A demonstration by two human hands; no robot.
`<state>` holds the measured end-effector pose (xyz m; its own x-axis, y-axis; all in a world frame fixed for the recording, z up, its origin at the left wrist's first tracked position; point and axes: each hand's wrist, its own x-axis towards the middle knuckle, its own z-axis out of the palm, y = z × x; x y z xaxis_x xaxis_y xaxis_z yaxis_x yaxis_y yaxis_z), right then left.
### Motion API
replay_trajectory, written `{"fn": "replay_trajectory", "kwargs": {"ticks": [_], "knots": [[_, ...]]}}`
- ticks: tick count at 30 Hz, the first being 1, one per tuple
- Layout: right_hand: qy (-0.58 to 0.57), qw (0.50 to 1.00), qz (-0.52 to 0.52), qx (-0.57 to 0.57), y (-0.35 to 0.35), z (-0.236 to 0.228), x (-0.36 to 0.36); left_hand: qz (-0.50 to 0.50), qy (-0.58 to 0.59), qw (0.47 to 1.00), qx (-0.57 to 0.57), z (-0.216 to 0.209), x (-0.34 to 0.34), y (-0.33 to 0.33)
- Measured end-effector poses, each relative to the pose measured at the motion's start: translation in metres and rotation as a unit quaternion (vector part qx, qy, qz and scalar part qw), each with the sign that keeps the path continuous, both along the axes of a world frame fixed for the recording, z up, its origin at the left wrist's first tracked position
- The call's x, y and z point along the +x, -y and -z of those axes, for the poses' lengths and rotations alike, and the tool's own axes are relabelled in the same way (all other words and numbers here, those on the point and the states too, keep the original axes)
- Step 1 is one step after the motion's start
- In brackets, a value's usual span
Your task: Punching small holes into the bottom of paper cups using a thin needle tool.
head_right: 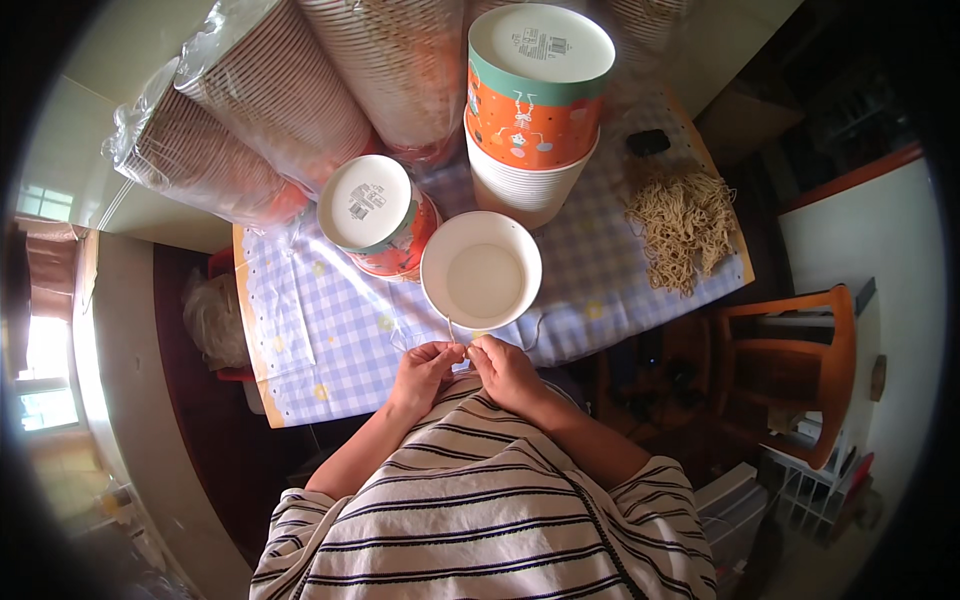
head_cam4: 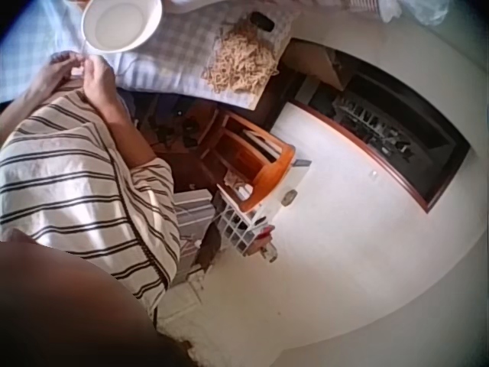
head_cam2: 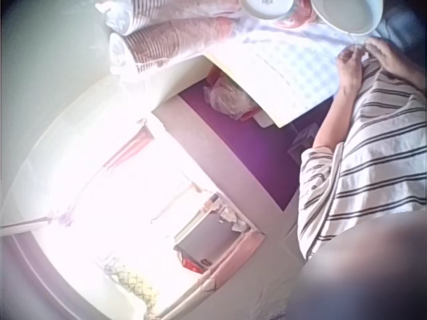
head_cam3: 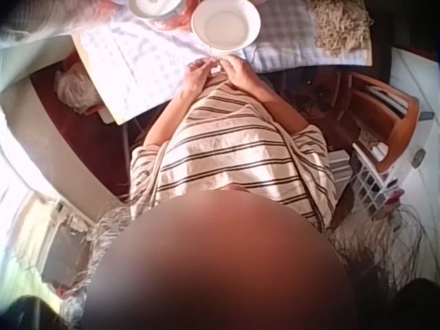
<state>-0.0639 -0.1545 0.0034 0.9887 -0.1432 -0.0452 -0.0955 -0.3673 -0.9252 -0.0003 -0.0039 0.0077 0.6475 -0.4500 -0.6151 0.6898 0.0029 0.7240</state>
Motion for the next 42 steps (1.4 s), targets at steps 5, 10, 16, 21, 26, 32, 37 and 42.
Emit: {"fn": "replay_trajectory", "kwargs": {"ticks": [5,10,16,21,26,32,37,42], "knots": [[-0.042,0.995,0.016,0.084,0.003,0.006,-0.001,-0.042,-0.035,0.999,-0.002,0.002,-0.002,0.003],[0.029,0.998,0.048,-0.016,0.002,-0.014,0.001,-0.057,-0.041,0.997,-0.009,0.005,-0.001,0.001],[0.154,0.960,0.000,-0.234,0.002,-0.016,0.009,-0.061,-0.045,0.997,-0.020,0.004,-0.001,0.002],[0.180,0.938,-0.036,-0.294,0.002,-0.010,0.011,-0.056,-0.033,0.997,-0.029,0.006,-0.002,0.000],[0.194,0.934,-0.027,-0.300,0.001,-0.012,0.012,-0.040,-0.003,0.999,0.004,-0.004,-0.001,0.002],[0.192,0.942,-0.018,-0.275,-0.001,-0.008,0.012,-0.062,0.108,0.992,-0.012,0.015,-0.004,-0.002],[0.136,0.976,-0.004,-0.171,-0.004,0.003,0.009,0.034,0.387,0.910,0.147,0.011,-0.002,-0.010],[0.081,0.993,-0.004,-0.086,-0.004,0.010,0.010,0.077,0.533,0.817,0.208,0.010,0.004,-0.007]]}}
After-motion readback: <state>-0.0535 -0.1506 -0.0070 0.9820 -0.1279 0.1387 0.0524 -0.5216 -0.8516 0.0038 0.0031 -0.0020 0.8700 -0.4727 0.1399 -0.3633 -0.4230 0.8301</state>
